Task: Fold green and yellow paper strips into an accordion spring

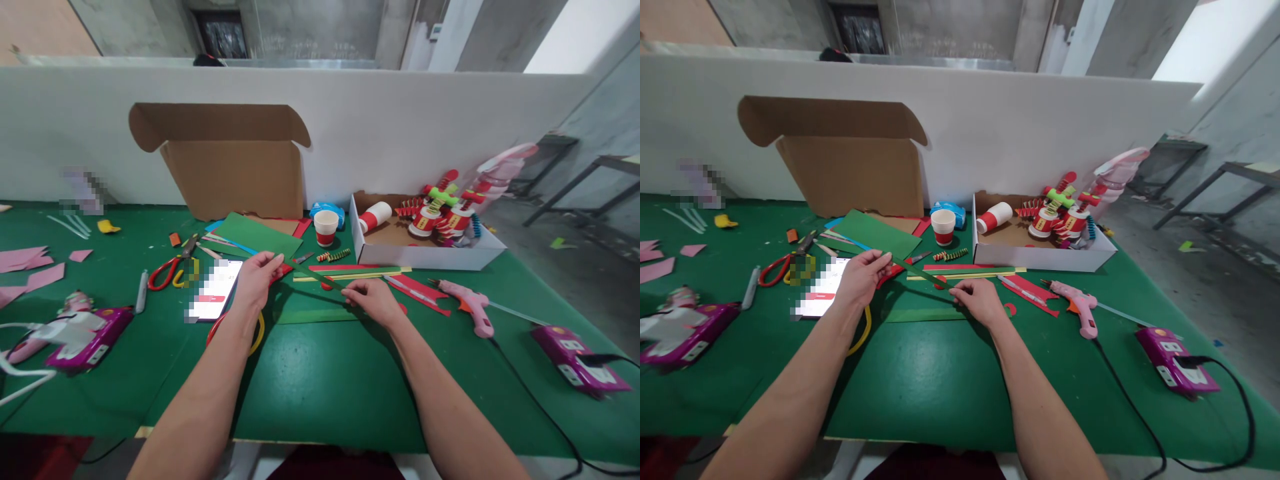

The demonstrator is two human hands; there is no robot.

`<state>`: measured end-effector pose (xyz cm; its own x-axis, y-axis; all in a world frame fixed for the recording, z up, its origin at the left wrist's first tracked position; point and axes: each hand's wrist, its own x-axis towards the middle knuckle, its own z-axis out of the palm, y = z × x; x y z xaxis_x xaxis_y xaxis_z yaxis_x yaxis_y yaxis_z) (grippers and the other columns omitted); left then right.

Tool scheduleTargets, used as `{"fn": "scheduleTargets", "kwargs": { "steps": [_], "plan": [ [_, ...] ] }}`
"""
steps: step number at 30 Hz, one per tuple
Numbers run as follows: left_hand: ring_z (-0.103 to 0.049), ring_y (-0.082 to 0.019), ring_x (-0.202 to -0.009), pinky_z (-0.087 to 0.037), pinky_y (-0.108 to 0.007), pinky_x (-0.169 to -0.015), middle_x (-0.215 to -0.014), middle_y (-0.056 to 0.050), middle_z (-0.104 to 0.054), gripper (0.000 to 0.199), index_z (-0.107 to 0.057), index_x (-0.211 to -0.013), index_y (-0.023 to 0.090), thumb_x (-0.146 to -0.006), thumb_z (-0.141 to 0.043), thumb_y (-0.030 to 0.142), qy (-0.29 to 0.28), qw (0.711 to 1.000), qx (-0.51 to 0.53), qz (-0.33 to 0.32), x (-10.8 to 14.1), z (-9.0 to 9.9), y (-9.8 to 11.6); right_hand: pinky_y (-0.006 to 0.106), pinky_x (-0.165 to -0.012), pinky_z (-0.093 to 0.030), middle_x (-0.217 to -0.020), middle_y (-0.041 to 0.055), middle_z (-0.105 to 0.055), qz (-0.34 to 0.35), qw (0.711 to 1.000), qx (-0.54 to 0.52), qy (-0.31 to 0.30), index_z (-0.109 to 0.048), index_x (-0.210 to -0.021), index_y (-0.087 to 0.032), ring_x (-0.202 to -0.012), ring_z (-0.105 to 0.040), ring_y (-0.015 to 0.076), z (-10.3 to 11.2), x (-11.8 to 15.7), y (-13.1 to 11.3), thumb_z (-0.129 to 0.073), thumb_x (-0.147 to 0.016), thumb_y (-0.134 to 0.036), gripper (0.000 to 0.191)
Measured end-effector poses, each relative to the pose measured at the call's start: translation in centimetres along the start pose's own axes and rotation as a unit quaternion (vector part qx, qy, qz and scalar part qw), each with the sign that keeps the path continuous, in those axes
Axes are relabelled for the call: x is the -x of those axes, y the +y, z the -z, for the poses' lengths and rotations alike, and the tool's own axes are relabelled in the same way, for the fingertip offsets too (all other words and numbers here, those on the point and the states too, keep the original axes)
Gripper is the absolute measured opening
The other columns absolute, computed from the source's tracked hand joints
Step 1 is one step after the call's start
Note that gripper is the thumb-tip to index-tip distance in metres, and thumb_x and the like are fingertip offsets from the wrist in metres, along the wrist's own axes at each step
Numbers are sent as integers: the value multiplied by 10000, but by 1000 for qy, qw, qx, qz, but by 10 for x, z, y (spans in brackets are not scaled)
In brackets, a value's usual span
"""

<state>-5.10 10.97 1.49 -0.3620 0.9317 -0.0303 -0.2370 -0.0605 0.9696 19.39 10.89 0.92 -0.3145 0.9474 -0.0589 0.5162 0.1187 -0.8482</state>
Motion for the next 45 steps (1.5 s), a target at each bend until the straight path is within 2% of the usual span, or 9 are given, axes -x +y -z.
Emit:
{"fn": "scheduleTargets", "kwargs": {
  "steps": [8, 16, 25, 37, 45],
  "plan": [
    [-471, -68, -472, -392, -201, -479, -518, 54, -524, 420, -544, -604, 169, -428, -867, 373, 55, 998, 26, -19, -10, 13, 9, 250, -578, -434, -586, 8, -674, 10, 1000, 1, 3, -663, -602, -189, -550, -589, 140, 18, 1, 2, -599, -761, -364, 244],
    [-474, -64, -479, -404, -199, -498, -516, 51, -515, 381, -554, -593, 154, -444, -859, 325, 70, 997, 37, -22, -19, 29, 11, 267, -607, -438, -612, 16, -681, -4, 1000, 5, 20, -670, -641, -183, -581, -600, 151, 30, 0, 9, -598, -752, -380, 237],
    [-470, -68, -487, -406, -199, -498, -515, 45, -508, 339, -560, -585, 152, -482, -843, 308, 76, 996, 29, -33, -22, 36, 11, 269, -576, -431, -598, 15, -681, -19, 998, -6, 58, -687, -675, -186, -565, -593, 152, 39, 1, 10, -610, -727, -399, 232],
    [-492, -66, -483, -428, -200, -505, -539, 50, -539, 417, -515, -639, 162, -467, -854, 335, 83, 995, 61, 1, -26, 41, 5, 306, -632, -455, -659, 38, -682, 32, 982, -84, 168, -671, -760, -174, -627, -591, 178, 30, -1, 8, -681, -669, -537, 374],
    [-495, -62, -480, -414, -197, -506, -545, 49, -547, 420, -509, -645, 160, -468, -865, 299, 80, 993, 81, 9, -25, 37, 5, 306, -649, -473, -644, 37, -679, 22, 962, -143, 230, -688, -759, -167, -640, -595, 171, 28, -3, 12, -720, -639, -547, 400]
  ]
}}
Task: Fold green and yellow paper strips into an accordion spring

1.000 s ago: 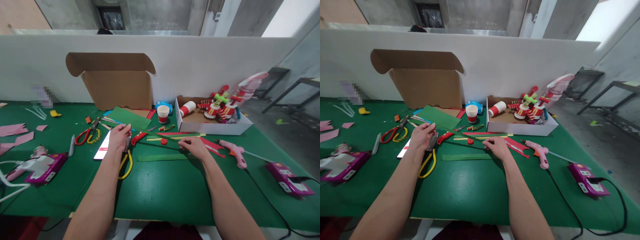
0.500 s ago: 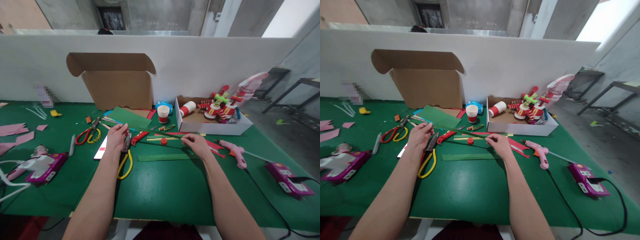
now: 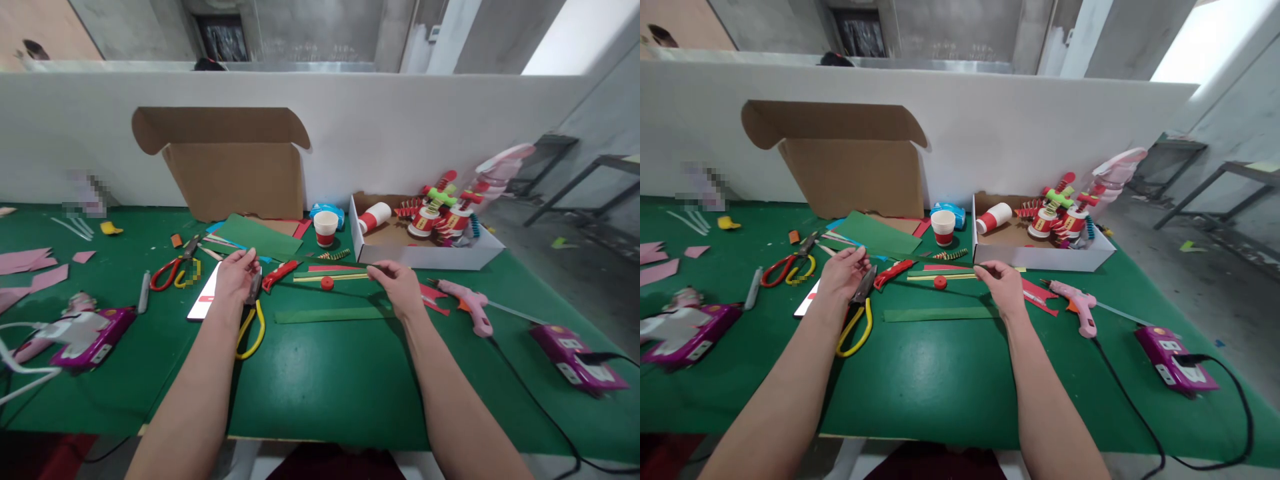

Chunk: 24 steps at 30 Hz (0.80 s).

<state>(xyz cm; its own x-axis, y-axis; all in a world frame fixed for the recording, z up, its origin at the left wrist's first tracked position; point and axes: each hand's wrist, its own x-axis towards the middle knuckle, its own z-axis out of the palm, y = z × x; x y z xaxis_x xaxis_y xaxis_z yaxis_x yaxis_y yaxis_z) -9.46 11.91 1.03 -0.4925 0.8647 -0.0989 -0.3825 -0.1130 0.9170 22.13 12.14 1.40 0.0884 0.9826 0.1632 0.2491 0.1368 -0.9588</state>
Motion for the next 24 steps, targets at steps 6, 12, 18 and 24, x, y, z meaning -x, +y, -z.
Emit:
{"fn": "scheduleTargets", "kwargs": {
  "steps": [6, 12, 18, 24],
  "plan": [
    [-498, -60, -482, -420, -197, -507, -563, 29, -570, 388, -544, -634, 147, -479, -862, 308, -8, 1000, 3, -2, 0, -1, 0, 332, -702, -515, -666, 53, -707, -22, 999, -29, -11, -687, -715, -174, -682, -654, 192, 4, -4, 4, -716, -639, -550, 385],
    [-528, -68, -485, -436, -187, -488, -576, 7, -608, 344, -594, -661, 133, -498, -852, 289, -1, 1000, -3, 14, 2, -3, 5, 357, -734, -539, -710, 64, -724, -36, 998, -56, 11, -686, -768, -177, -673, -668, 193, 8, -8, 9, -713, -646, -558, 400],
    [-628, -107, -555, -530, -226, -565, -616, 7, -668, 284, -575, -701, 172, -562, -819, 207, -62, 996, 10, 64, 19, -20, 6, 384, -850, -532, -1002, 74, -717, -26, 966, -256, 24, -646, -1004, -229, -831, -678, 188, -5, -5, 8, -533, -791, -604, 446],
    [-655, -110, -553, -539, -219, -565, -688, -29, -715, 248, -540, -724, 158, -650, -776, 173, -173, 973, -11, 150, 61, -56, -19, 308, -753, -526, -997, 58, -709, -140, 953, -229, -140, -649, -1102, -225, -745, -644, 144, -48, 23, 4, -745, -681, -445, 484]
  ]
}}
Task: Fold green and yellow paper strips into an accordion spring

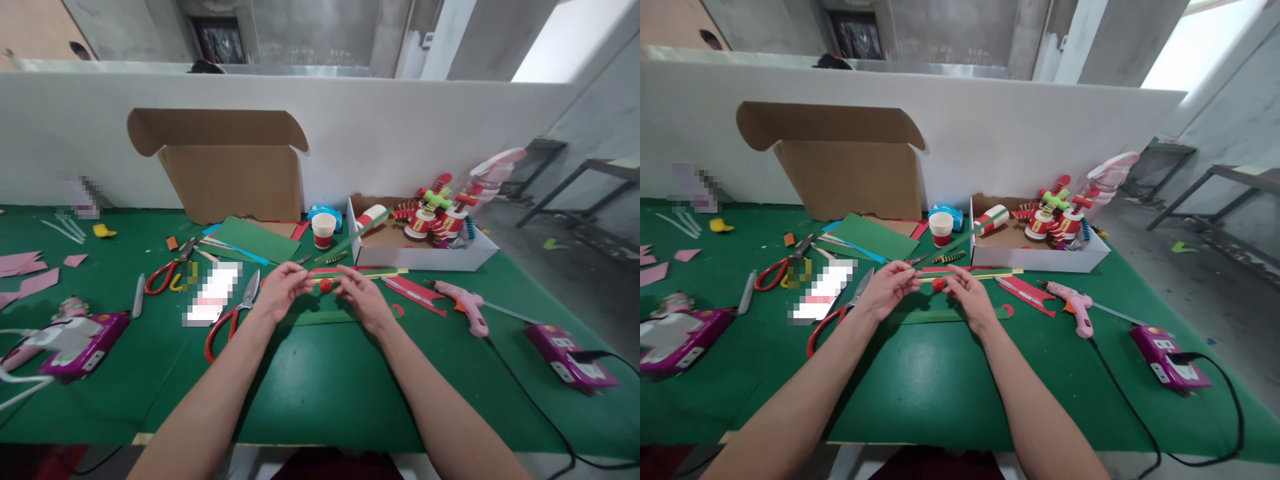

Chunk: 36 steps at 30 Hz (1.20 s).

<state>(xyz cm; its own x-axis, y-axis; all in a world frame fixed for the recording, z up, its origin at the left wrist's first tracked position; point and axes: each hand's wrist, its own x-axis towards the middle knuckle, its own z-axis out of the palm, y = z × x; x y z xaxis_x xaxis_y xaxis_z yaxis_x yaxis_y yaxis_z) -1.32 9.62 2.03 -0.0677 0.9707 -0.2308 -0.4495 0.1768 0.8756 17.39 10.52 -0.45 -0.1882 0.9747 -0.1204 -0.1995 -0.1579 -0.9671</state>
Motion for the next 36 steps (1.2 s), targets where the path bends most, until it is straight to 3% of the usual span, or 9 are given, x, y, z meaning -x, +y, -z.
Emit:
{"fn": "scheduleTargets", "kwargs": {
  "steps": [4, 8, 15, 20, 27, 36],
  "plan": [
    [-646, -112, -513, -528, -210, -526, -648, -23, -702, 245, -516, -742, 152, -691, -755, 150, -63, 995, -30, 66, 9, -16, -17, 256, -644, -478, -769, 32, -710, -18, 1000, -15, 14, -697, -801, -170, -635, -586, 121, -14, 5, 9, -825, -543, -469, 415],
    [-639, -104, -493, -512, -195, -497, -660, -34, -706, 232, -511, -751, 147, -721, -741, 145, -76, 989, -75, 98, 8, -15, -23, 242, -534, -392, -536, -1, -610, -31, 998, 27, 40, -639, -553, -152, -512, -491, 98, -13, 5, 10, -815, -534, -500, 390],
    [-614, -96, -459, -488, -190, -472, -619, -29, -690, 212, -535, -769, 137, -754, -730, 219, -131, 976, -152, 81, 6, -13, -28, 261, -518, -385, -532, 24, -630, 3, 991, 120, 53, -628, -494, -161, -512, -518, 129, -14, 10, 2, -747, -604, -509, 384],
    [-576, -82, -421, -462, -181, -460, -531, 8, -641, 197, -526, -723, 143, -780, -692, 231, -132, 972, -184, 56, 4, -10, -23, 265, -530, -420, -539, 39, -651, 49, 979, 182, 75, -633, -476, -173, -534, -568, 153, -9, 9, -2, -697, -652, -525, 398],
    [-530, -63, -402, -416, -164, -443, -507, 17, -623, 203, -528, -702, 145, -756, -698, 240, -145, 963, -221, 49, 3, 0, -9, 296, -617, -483, -597, 71, -698, 60, 975, 184, 107, -673, -505, -180, -612, -643, 195, 2, 3, -7, -694, -644, -583, 426],
    [-534, -72, -417, -403, -170, -445, -516, 16, -626, 254, -530, -710, 157, -724, -730, 313, -156, 954, -251, 44, -1, 11, -3, 301, -670, -491, -580, 55, -685, 68, 977, 148, 134, -655, -485, -188, -618, -640, 182, 11, -1, -9, -736, -625, -549, 396]
  ]
}}
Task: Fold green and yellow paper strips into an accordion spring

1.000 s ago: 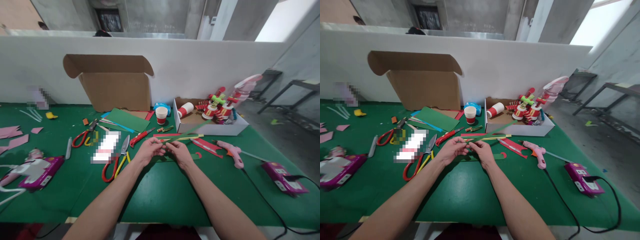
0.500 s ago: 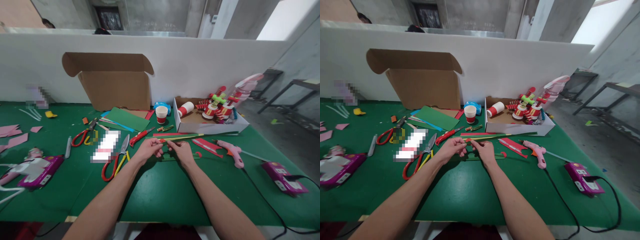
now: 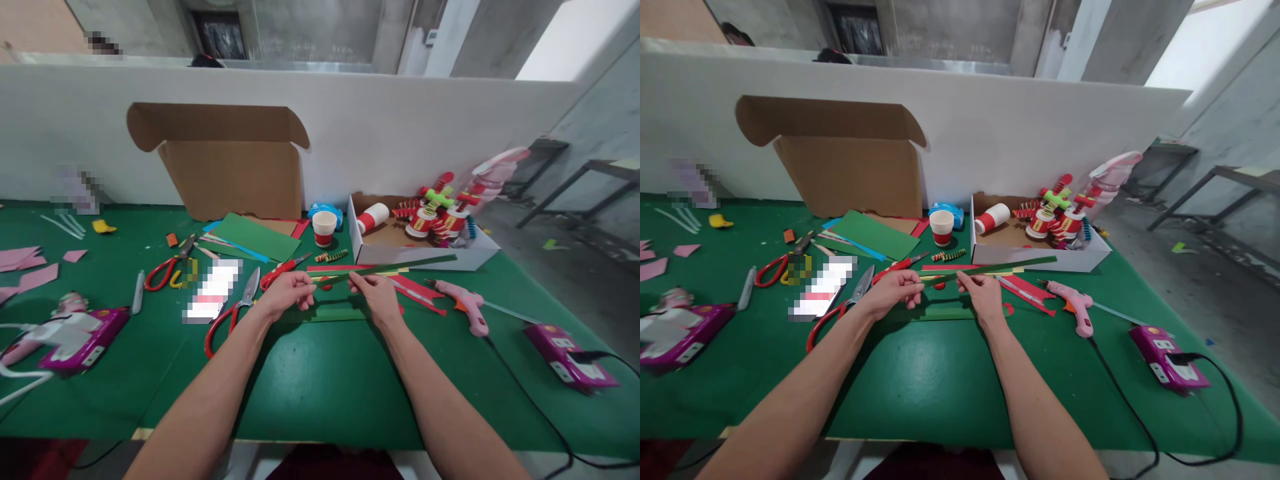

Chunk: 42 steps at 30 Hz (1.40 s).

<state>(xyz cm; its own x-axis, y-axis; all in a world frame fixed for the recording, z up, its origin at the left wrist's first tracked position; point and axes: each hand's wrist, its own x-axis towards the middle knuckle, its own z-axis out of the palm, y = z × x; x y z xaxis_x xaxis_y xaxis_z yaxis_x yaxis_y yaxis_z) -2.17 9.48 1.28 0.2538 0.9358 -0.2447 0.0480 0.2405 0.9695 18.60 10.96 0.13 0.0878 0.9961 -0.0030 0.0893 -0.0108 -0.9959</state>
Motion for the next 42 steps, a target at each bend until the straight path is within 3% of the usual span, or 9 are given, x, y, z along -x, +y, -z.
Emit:
{"fn": "scheduleTargets", "kwargs": {
  "steps": [8, 11, 15, 20, 26, 34, 39, 42],
  "plan": [
    [-537, -80, -435, -419, -190, -467, -543, 0, -635, 250, -548, -689, 155, -720, -713, 341, 1, 999, -32, 8, -1, 8, -1, 288, -631, -475, -550, 31, -660, -9, 998, -40, 39, -691, -554, -178, -560, -586, 149, 4, -5, -1, -771, -557, -583, 413],
    [-588, -101, -526, -458, -212, -530, -634, -24, -674, 258, -593, -721, 149, -740, -695, 385, -16, 998, -59, -1, 1, 10, 0, 282, -603, -466, -554, 29, -658, -9, 997, -55, 48, -682, -560, -177, -534, -559, 137, 5, -6, -2, -770, -536, -613, 445],
    [-631, -134, -706, -473, -221, -619, -803, -45, -715, 328, -683, -825, 156, -797, -624, 478, -38, 991, -121, -37, 6, 12, 4, 270, -562, -449, -536, 22, -635, -35, 998, -54, -27, -655, -544, -177, -510, -537, 126, 2, 0, -6, -778, -538, -599, 440],
    [-601, -133, -631, -451, -220, -584, -719, -43, -706, 388, -700, -714, 160, -802, -598, 524, -107, 979, -169, -30, 10, 1, 5, 259, -557, -421, -513, 7, -610, -18, 993, 10, -113, -644, -537, -170, -509, -518, 118, -9, 13, -9, -735, -625, -559, 410],
    [-596, -123, -559, -425, -213, -519, -604, -23, -661, 326, -656, -685, 145, -738, -681, 465, -125, 983, -134, 16, 6, -19, 0, 255, -509, -370, -491, 0, -586, -12, 990, 40, -132, -623, -521, -165, -486, -481, 114, -16, 17, -6, -724, -634, -551, 415],
    [-578, -107, -514, -385, -202, -483, -602, -54, -671, 378, -674, -725, 119, -742, -659, 497, -157, 984, -60, 55, 6, -10, -3, 261, -540, -414, -506, 14, -604, 5, 996, 33, -88, -627, -517, -173, -508, -523, 130, -15, 15, -4, -677, -674, -592, 450],
    [-572, -109, -506, -377, -204, -467, -592, -62, -664, 362, -671, -704, 118, -735, -677, 479, -154, 986, -12, 56, 5, -11, -7, 247, -514, -383, -531, 5, -612, -19, 986, 21, -164, -621, -554, -166, -498, -500, 110, -19, 20, -4, -726, -638, -562, 419],
    [-570, -112, -508, -373, -206, -461, -597, -69, -666, 353, -678, -703, 116, -746, -672, 466, -162, 985, -12, 62, 5, -11, -6, 247, -495, -352, -503, -5, -589, 1, 987, 65, -147, -631, -539, -163, -478, -463, 104, -19, 20, -2, -720, -656, -527, 392]
  ]
}}
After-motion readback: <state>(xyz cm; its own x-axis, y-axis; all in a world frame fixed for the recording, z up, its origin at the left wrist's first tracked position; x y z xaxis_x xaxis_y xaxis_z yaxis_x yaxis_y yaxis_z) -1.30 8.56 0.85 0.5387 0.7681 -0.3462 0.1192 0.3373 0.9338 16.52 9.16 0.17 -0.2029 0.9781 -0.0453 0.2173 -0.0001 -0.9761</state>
